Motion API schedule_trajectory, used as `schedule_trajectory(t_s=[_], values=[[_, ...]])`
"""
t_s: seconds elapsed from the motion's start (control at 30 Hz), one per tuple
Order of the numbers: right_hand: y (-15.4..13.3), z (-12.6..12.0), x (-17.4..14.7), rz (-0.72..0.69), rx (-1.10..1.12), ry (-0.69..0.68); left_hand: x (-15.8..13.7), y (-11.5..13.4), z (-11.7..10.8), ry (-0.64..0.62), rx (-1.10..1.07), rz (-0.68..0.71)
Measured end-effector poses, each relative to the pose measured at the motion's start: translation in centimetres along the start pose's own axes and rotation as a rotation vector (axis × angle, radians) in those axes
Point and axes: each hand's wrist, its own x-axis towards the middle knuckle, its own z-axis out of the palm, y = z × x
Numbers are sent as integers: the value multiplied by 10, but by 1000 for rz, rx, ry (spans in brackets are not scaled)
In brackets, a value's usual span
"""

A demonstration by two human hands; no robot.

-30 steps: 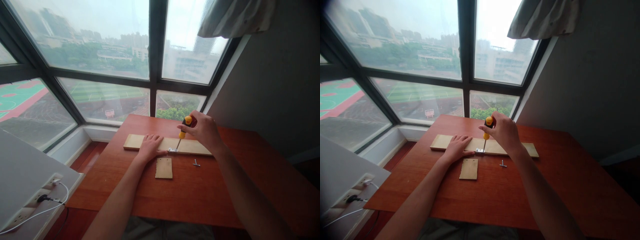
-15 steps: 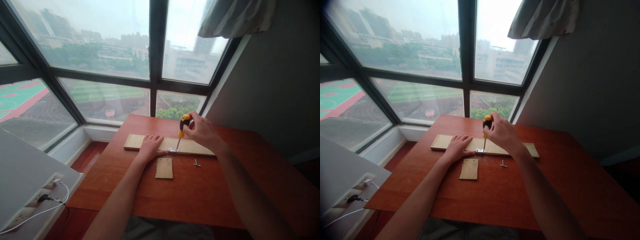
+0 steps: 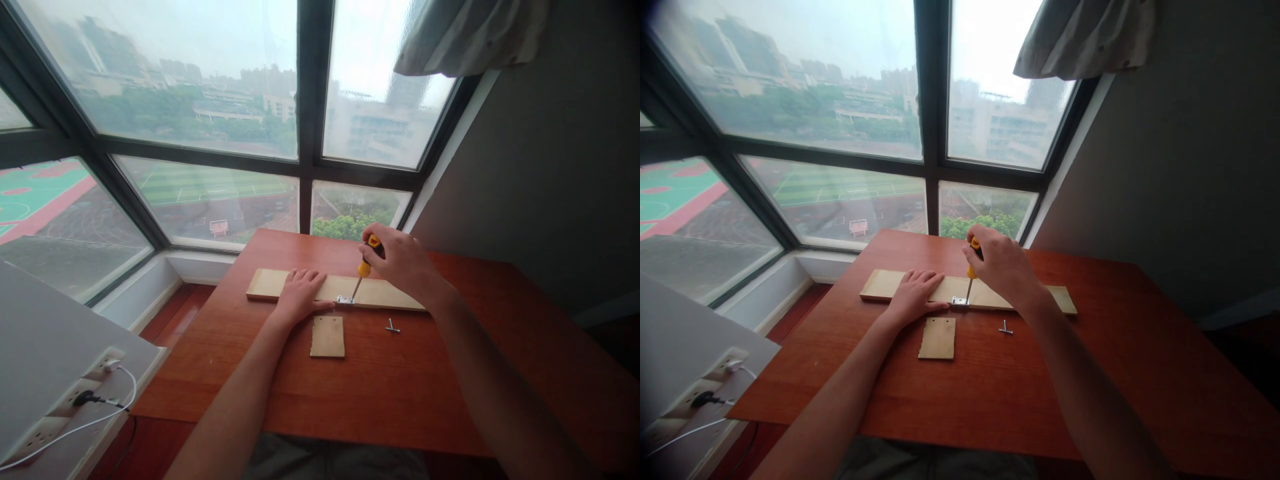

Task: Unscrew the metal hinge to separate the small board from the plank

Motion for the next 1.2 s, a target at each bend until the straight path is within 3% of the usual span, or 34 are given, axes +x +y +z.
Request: schedule_trajectory(t_s=[0.17,0.4,0.63,0.8,1.03,1.2], values=[[5,-2,0,-45,32,-35,0,1,-1,-16,0,-13],[2,2,2,90,-206,37,0,0,0,-4,-6,-7],[4,-6,-1,4,-25,-47,0,0,0,-2,-4,-3],[2,-5,1,81,-162,17,0,-1,1,2,-8,-4],[2,-8,-2,21,-33,-38,0,-1,1,4,1,0],[-1,-7,0,98,-165,-7,0,-1,2,2,2,-4]])
